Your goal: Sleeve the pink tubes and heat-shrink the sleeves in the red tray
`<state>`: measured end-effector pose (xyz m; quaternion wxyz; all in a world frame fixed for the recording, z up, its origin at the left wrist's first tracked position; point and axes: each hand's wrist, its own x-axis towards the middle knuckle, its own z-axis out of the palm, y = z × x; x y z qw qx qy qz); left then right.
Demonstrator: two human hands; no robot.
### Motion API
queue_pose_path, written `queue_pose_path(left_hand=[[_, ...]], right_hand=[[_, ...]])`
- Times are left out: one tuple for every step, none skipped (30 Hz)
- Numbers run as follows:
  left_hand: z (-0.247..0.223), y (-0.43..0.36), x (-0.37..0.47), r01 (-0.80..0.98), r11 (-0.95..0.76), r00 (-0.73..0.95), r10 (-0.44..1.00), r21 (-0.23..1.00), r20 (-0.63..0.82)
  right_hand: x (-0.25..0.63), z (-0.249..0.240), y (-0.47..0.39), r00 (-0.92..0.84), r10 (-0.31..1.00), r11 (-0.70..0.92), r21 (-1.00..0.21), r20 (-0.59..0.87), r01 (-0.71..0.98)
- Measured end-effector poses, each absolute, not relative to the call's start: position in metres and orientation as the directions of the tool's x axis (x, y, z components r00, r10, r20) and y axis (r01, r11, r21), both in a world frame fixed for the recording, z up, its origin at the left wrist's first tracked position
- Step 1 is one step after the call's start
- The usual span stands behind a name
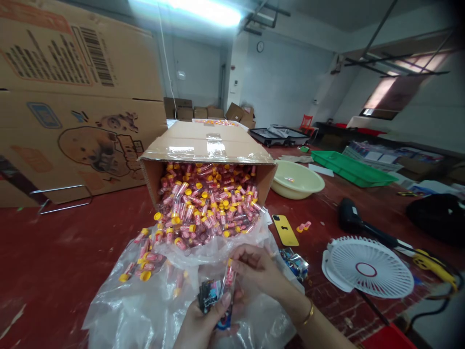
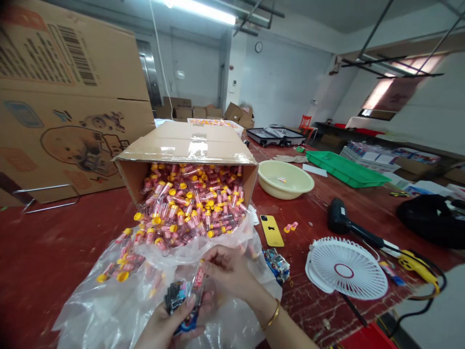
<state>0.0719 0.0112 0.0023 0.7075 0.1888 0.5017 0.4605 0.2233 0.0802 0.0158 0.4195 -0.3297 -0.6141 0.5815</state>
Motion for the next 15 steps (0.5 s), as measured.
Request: queue_pose_path(left_hand=[[0.006,0.012,0.073,-0.512,0.502,0.075,0.835,0.697,-0.546],[0.008,0.013,0.075,-0.554,0.502,0.078,0.826,0.664,-0.558],[0.010,0.014,0.077,-0.582,0.505,0.084,0.817,0.637,-0.571],[0.010,0.014,0.079,-0.594,0.511,0.092,0.810,0.621,-0.579],[0.009,0.014,0.080,-0.600,0.512,0.099,0.810,0.615,-0.578],[0.008,0.014,0.082,-0.606,0.502,0.104,0.819,0.617,-0.565],[0.006,0.014,0.083,-0.616,0.481,0.104,0.835,0.624,-0.540],[0.004,0.013,0.083,-0.625,0.453,0.100,0.854,0.636,-0.510],[0.001,0.012,0.083,-0.627,0.429,0.090,0.869,0.650,-0.487],[-0.001,0.011,0.083,-0.621,0.415,0.082,0.878,0.665,-0.472],[-0.003,0.010,0.082,-0.607,0.412,0.078,0.882,0.680,-0.465],[-0.005,0.010,0.082,-0.587,0.415,0.078,0.883,0.695,-0.462],[-0.007,0.009,0.081,-0.567,0.417,0.077,0.886,0.710,-0.458],[-0.009,0.008,0.080,-0.550,0.414,0.075,0.889,0.725,-0.451],[-0.011,0.008,0.080,-0.537,0.411,0.074,0.893,0.737,-0.444]], right_hand=[[0.222,0.013,0.074,-0.459,0.878,0.112,-0.990,0.137,-0.081],[0.221,0.010,0.066,-0.477,0.866,0.124,-0.989,0.148,-0.082],[0.220,0.007,0.058,-0.486,0.860,0.134,-0.988,0.155,-0.079],[0.218,0.004,0.050,-0.486,0.860,0.134,-0.988,0.153,-0.075],[0.217,0.001,0.043,-0.472,0.870,0.126,-0.990,0.144,-0.069],[0.215,-0.002,0.036,-0.448,0.884,0.119,-0.991,0.135,-0.063],[0.213,-0.005,0.031,-0.423,0.896,0.123,-0.991,0.136,-0.058],[0.211,-0.008,0.028,-0.403,0.904,0.134,-0.990,0.144,-0.055],[0.209,-0.010,0.026,-0.385,0.910,0.144,-0.988,0.155,-0.056],[0.208,-0.013,0.025,-0.370,0.915,0.153,-0.987,0.162,-0.055],[0.208,-0.015,0.025,-0.358,0.918,0.162,-0.986,0.168,-0.046],[0.208,-0.018,0.026,-0.351,0.920,0.173,-0.984,0.173,-0.032],[0.208,-0.020,0.027,-0.349,0.920,0.184,-0.983,0.178,-0.015],[0.209,-0.023,0.029,-0.344,0.920,0.199,-0.980,0.186,0.002],[0.210,-0.026,0.032,-0.334,0.921,0.217,-0.976,0.200,0.016]])
